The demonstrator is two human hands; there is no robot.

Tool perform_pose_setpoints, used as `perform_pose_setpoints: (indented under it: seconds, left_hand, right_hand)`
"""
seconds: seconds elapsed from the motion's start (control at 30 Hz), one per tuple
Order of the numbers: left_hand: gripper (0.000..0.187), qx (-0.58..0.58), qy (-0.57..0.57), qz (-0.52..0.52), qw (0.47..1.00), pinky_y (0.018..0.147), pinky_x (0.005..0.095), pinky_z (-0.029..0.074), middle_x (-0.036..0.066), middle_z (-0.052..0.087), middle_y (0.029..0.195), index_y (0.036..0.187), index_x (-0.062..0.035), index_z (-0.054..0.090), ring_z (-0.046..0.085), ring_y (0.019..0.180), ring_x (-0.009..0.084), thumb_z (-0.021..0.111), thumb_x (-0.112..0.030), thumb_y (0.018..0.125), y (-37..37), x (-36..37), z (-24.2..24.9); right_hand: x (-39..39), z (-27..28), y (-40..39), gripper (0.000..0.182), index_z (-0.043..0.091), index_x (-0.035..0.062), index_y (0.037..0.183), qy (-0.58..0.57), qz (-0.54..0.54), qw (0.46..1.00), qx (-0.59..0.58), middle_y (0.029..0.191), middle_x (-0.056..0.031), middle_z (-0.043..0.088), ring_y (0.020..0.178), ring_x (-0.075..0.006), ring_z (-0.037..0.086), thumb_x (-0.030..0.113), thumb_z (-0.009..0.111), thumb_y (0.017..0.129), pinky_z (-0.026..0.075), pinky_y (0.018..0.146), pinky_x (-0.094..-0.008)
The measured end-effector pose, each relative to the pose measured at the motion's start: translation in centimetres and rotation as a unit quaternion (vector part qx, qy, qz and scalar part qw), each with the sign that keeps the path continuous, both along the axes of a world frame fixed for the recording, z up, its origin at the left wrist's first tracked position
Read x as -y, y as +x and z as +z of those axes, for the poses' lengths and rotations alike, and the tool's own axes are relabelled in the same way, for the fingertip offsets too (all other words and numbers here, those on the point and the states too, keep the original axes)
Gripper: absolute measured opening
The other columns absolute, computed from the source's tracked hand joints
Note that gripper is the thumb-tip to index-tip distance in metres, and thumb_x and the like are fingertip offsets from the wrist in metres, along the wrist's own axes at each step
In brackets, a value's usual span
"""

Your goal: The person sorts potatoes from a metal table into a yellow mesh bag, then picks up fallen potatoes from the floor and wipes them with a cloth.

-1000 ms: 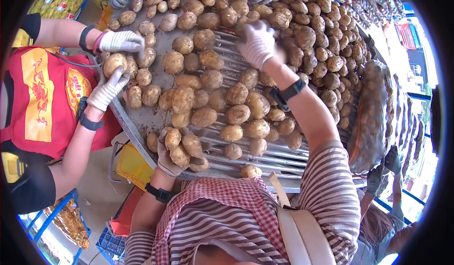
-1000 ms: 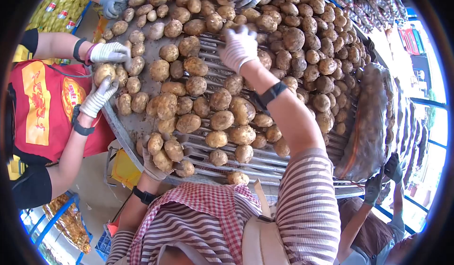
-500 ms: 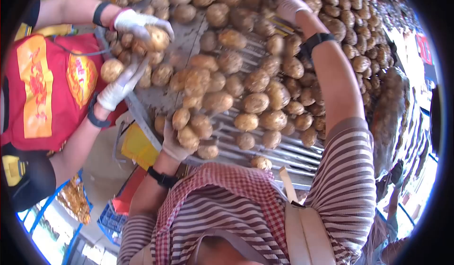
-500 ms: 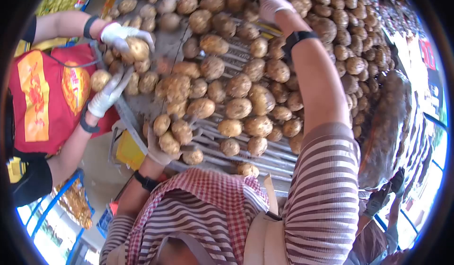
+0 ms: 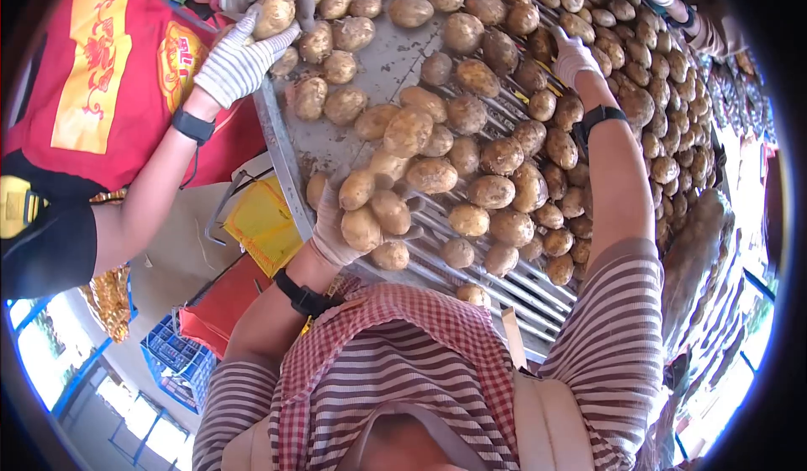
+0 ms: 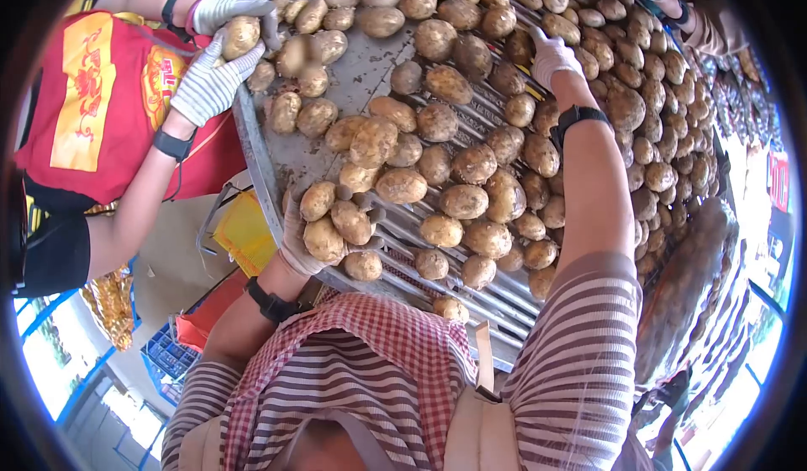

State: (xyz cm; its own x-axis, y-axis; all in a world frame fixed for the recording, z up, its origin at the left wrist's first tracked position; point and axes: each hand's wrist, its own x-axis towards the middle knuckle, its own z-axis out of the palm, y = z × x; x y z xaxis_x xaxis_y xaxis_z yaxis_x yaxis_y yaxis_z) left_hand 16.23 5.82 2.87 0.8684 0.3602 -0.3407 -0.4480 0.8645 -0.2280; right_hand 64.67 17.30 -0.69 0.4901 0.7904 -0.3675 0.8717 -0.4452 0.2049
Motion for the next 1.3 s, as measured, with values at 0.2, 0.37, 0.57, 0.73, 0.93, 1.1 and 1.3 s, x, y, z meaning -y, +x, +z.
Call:
perform_pose_setpoints:
  seconds: [0.2,0.37,0.57,0.73,0.93,1.1,1.3]
  left_hand:
    - [0.070,-0.008,0.023,0.052,0.998,0.101,0.0648,0.048,0.018,0.057,0.135,0.139,-0.0087,0.054,0.054,0.123,0.0407,0.058,-0.063,0.094,-2.1,1.2,-1.0]
    - [0.077,0.025,0.060,0.009,0.998,0.091,0.0575,0.058,0.018,0.061,0.131,0.141,-0.0028,0.052,0.060,0.119,0.0389,0.054,-0.065,0.096,-1.0,2.1,2.5]
    - [0.081,-0.033,0.034,-0.052,0.998,0.102,0.0483,0.054,0.017,0.057,0.136,0.145,-0.0039,0.045,0.059,0.124,0.0324,0.057,-0.066,0.094,-3.7,4.9,0.8]
    - [0.080,-0.007,0.001,-0.042,0.999,0.107,0.0446,0.051,0.015,0.056,0.138,0.146,-0.0063,0.045,0.058,0.126,0.0311,0.059,-0.064,0.093,-4.8,6.6,2.2]
    - [0.066,0.229,-0.007,0.008,0.973,0.110,0.0373,0.049,0.012,0.055,0.142,0.145,-0.0063,0.046,0.051,0.133,0.0231,0.062,-0.049,0.097,-6.1,6.7,-1.9]
    - [0.067,-0.006,0.046,0.027,0.999,0.104,0.0435,0.053,0.010,0.063,0.134,0.140,-0.0064,0.052,0.060,0.123,0.0259,0.066,-0.053,0.093,-6.9,7.1,-0.6]
    - [0.072,-0.014,0.033,0.002,0.999,0.102,0.0432,0.051,0.010,0.063,0.123,0.131,-0.0036,0.056,0.061,0.114,0.0257,0.074,-0.057,0.086,-6.8,6.4,0.3]
  right_hand:
    - [5.9,7.2,-6.0,0.055,0.059,0.0155,0.133,0.317,0.075,0.922,-0.211,0.111,-0.0181,0.068,0.100,-0.0313,0.069,0.014,0.077,0.081,0.058,0.091,-0.0395]
    - [14.5,12.2,-23.6,0.035,0.067,0.0051,0.109,0.356,0.214,0.746,-0.520,0.106,-0.0100,0.069,0.097,-0.0256,0.068,-0.006,0.073,0.077,0.057,0.084,-0.0354]
    - [20.9,9.0,-32.4,0.040,0.065,0.0099,0.121,0.350,0.217,0.744,-0.525,0.124,-0.0162,0.061,0.112,-0.0394,0.057,0.026,0.073,0.085,0.045,0.099,-0.0479]
    - [21.9,9.2,-32.7,0.040,0.065,0.0082,0.125,0.277,0.227,0.707,-0.609,0.124,-0.0164,0.062,0.112,-0.0371,0.059,0.036,0.066,0.095,0.046,0.100,-0.0473]
    - [15.3,10.4,-29.8,0.039,0.066,0.0240,0.128,0.232,0.309,0.857,-0.341,0.143,-0.0124,0.053,0.137,-0.0342,0.044,0.036,0.070,0.092,0.041,0.110,-0.0558]
    - [6.6,7.6,-26.1,0.071,0.052,0.0417,0.142,0.055,0.409,0.899,-0.145,0.153,-0.0076,0.047,0.140,-0.0367,0.044,0.019,0.080,0.081,0.031,0.116,-0.0680]
    - [-1.2,6.9,-16.4,0.066,0.053,0.0364,0.140,0.377,0.131,0.917,-0.004,0.146,-0.0115,0.049,0.127,-0.0435,0.051,0.016,0.073,0.081,0.040,0.105,-0.0628]
